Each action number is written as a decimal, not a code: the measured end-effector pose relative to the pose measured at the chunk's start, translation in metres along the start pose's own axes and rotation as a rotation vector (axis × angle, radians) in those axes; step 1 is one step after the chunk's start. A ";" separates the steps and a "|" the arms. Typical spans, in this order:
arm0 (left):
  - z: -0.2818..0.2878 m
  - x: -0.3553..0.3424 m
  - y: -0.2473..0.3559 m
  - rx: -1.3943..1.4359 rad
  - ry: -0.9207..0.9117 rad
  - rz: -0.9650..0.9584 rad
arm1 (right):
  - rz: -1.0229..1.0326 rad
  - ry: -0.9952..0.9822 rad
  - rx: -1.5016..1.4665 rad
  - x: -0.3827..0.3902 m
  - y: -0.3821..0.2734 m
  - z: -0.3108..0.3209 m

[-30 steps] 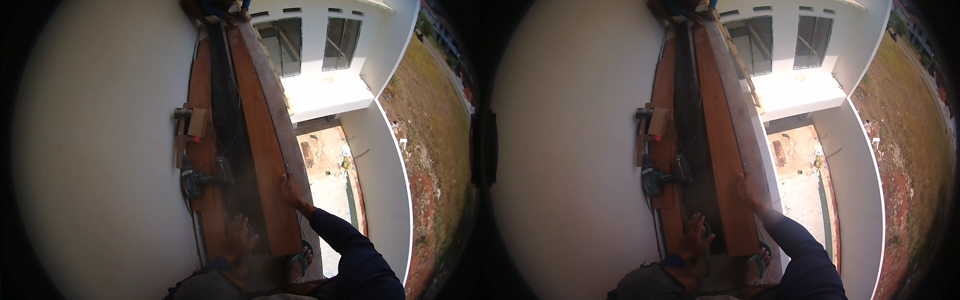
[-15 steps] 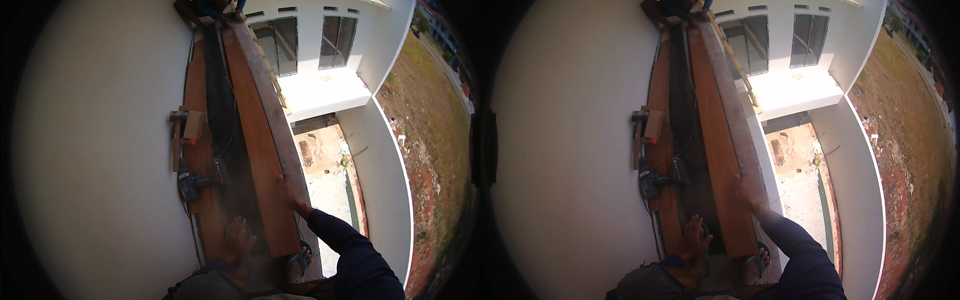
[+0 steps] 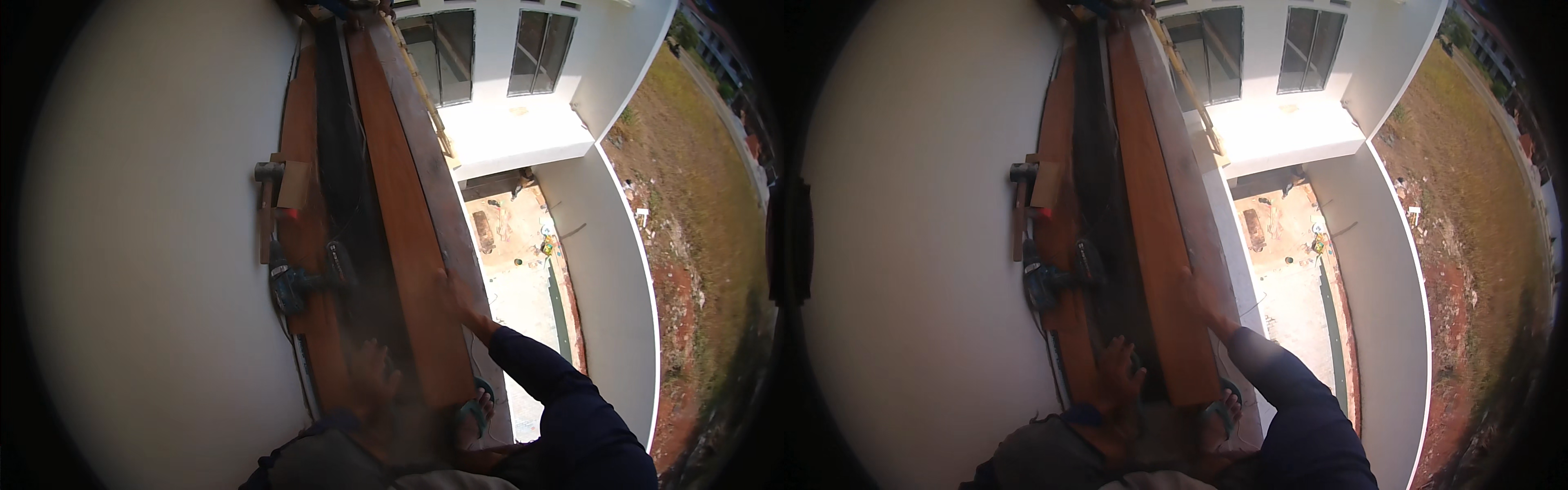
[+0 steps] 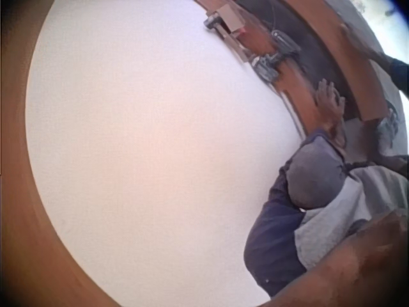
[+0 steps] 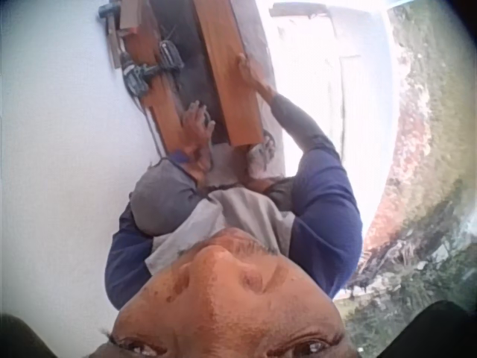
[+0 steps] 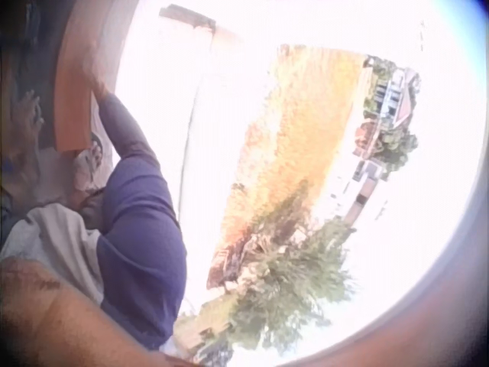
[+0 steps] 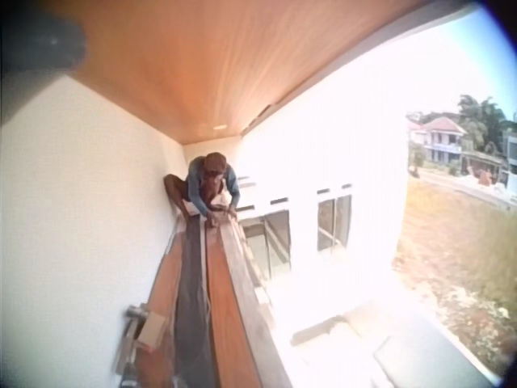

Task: The person trims a strip of material along the edge of a wooden frame using a utility knife and pulls the trimmed pieces away by hand.

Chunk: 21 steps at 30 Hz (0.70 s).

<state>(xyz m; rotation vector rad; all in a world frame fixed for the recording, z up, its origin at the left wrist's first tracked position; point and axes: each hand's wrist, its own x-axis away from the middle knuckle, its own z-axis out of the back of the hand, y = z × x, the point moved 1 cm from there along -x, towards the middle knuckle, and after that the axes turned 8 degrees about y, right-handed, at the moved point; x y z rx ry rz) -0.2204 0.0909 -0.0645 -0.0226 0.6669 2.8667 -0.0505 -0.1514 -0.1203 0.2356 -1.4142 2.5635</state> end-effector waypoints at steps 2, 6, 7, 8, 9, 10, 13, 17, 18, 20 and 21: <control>-0.004 -0.013 0.008 0.020 -0.006 -0.043 | 0.139 0.121 -0.004 -0.027 0.057 -0.017; 0.003 -0.002 0.002 -0.008 -0.016 0.041 | -0.219 -0.205 -0.245 -0.019 0.003 0.014; 0.003 -0.006 0.004 -0.003 -0.028 0.052 | -0.218 -0.231 -0.279 -0.022 0.009 0.021; 0.002 -0.007 0.005 0.016 -0.043 0.043 | -0.217 -0.258 -0.314 -0.023 0.015 0.027; 0.004 -0.007 0.003 0.025 -0.052 0.040 | -0.209 -0.293 -0.355 -0.025 0.016 0.030; 0.004 -0.006 0.001 0.034 -0.061 0.038 | -0.319 -0.374 -0.408 -0.025 0.015 0.037; 0.001 -0.008 0.002 0.010 -0.049 0.034 | -0.246 -0.457 -0.410 -0.032 0.035 0.038; 0.003 -0.009 0.001 0.020 -0.087 0.048 | -0.280 -0.492 -0.519 -0.032 0.044 0.036; 0.003 -0.009 0.000 0.020 -0.084 0.043 | -0.282 -0.493 -0.505 -0.033 0.044 0.036; 0.002 -0.008 -0.001 0.020 -0.087 0.038 | -0.280 -0.486 -0.517 -0.031 0.045 0.039; 0.003 -0.006 -0.002 0.015 -0.090 0.045 | -0.273 -0.486 -0.543 -0.026 0.032 0.044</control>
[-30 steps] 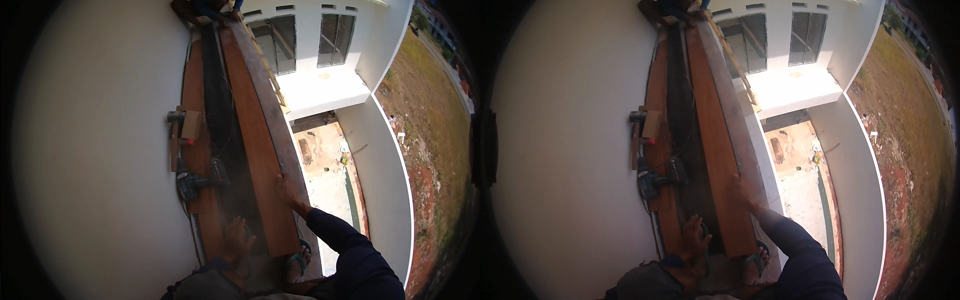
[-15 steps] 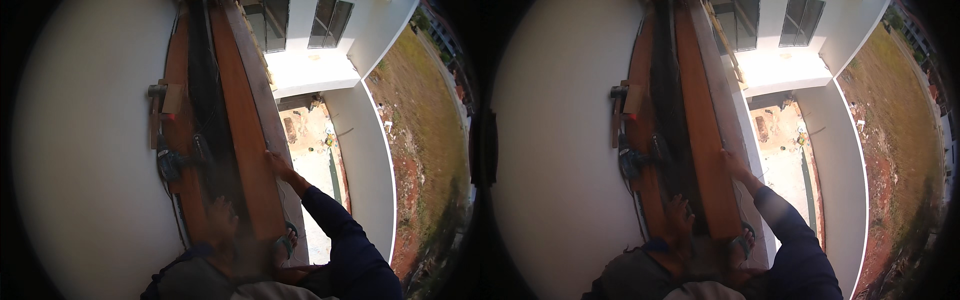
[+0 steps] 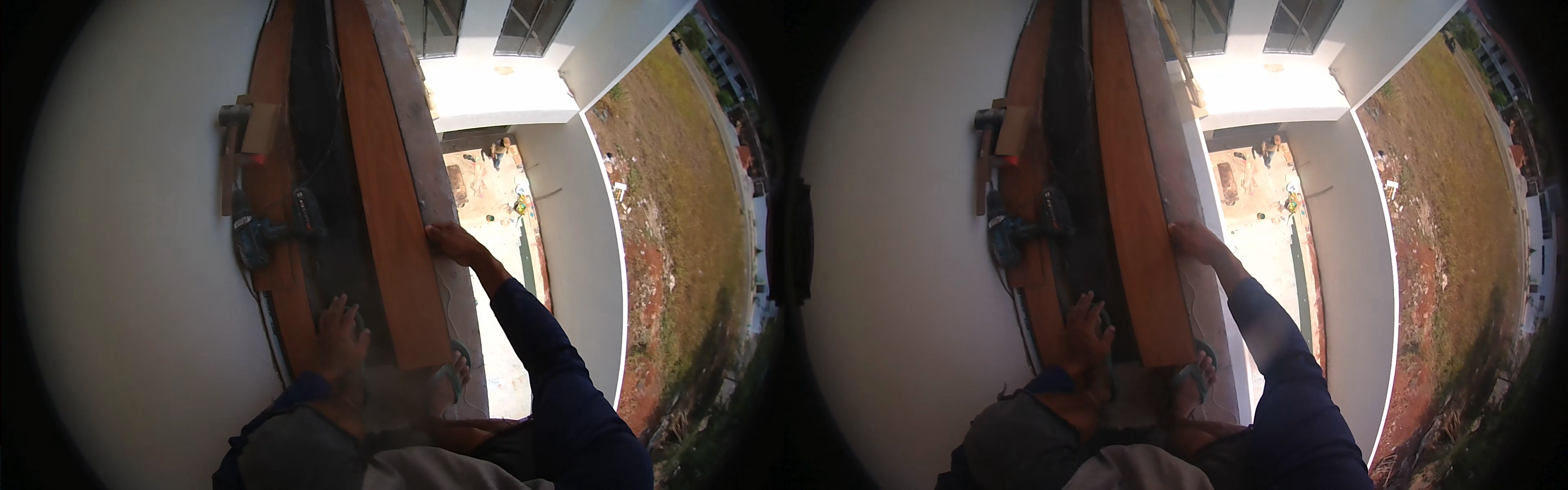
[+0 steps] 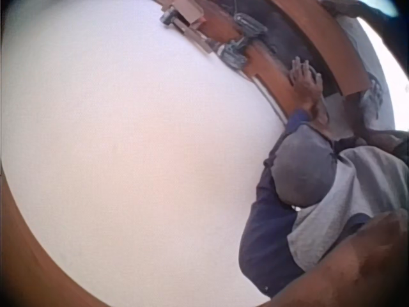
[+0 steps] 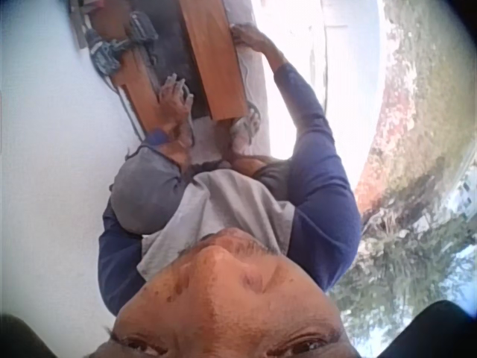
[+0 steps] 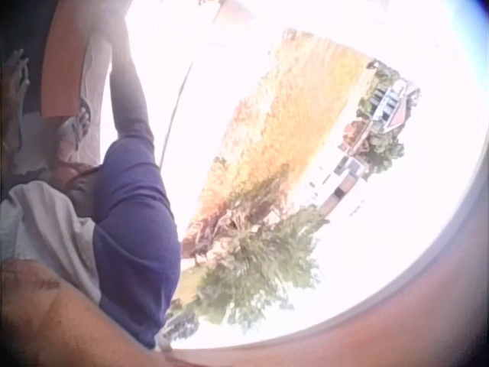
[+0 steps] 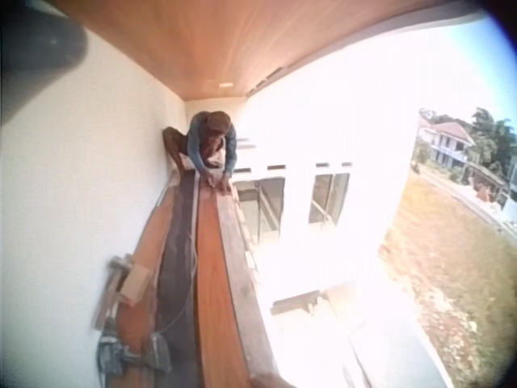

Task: The person trims a strip of material along the edge of a wooden frame using a utility knife and pulls the trimmed pieces away by hand.

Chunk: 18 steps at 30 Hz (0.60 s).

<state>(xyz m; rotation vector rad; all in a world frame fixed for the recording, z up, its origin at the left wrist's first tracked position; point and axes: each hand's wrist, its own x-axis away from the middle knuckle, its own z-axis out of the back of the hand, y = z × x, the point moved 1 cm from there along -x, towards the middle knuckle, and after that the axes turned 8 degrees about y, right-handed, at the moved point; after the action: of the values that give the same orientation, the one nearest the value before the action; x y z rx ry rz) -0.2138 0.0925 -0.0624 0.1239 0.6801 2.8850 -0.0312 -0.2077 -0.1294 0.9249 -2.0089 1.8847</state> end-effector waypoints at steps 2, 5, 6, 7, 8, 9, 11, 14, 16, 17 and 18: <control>0.001 -0.001 0.001 -0.004 -0.004 0.003 | 0.066 0.034 -0.005 0.005 -0.007 -0.004; 0.004 -0.002 0.006 -0.013 0.008 -0.001 | 0.178 0.116 0.078 0.003 -0.004 -0.002; 0.004 -0.003 0.006 -0.011 0.024 -0.004 | 0.183 0.130 0.131 0.002 -0.004 0.000; 0.003 -0.003 0.007 -0.010 0.039 -0.008 | 0.187 0.143 0.183 0.001 -0.004 0.001; 0.003 -0.003 0.007 -0.012 0.021 -0.002 | 0.226 0.141 0.195 0.001 -0.004 0.002; 0.004 -0.004 0.006 -0.013 0.003 0.002 | 0.264 0.139 0.206 0.002 -0.006 0.002; 0.004 -0.004 0.006 -0.014 -0.015 0.007 | 0.274 0.142 0.195 0.004 -0.008 -0.001; 0.004 -0.004 0.006 -0.022 -0.022 0.000 | 0.195 0.184 0.186 0.009 -0.014 -0.009; 0.004 -0.004 0.003 -0.040 -0.027 -0.007 | 0.149 0.234 0.268 0.015 -0.027 -0.017; 0.004 -0.004 0.001 -0.043 -0.029 -0.009 | 0.170 0.250 0.313 0.014 -0.027 -0.018; 0.003 -0.005 0.001 -0.045 -0.034 -0.015 | 0.189 0.271 0.357 0.014 -0.026 -0.017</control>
<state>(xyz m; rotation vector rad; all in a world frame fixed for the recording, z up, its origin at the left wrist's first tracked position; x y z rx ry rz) -0.2083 0.0923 -0.0593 0.1605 0.6079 2.8750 -0.0310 -0.1949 -0.0981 0.5267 -1.6838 2.3785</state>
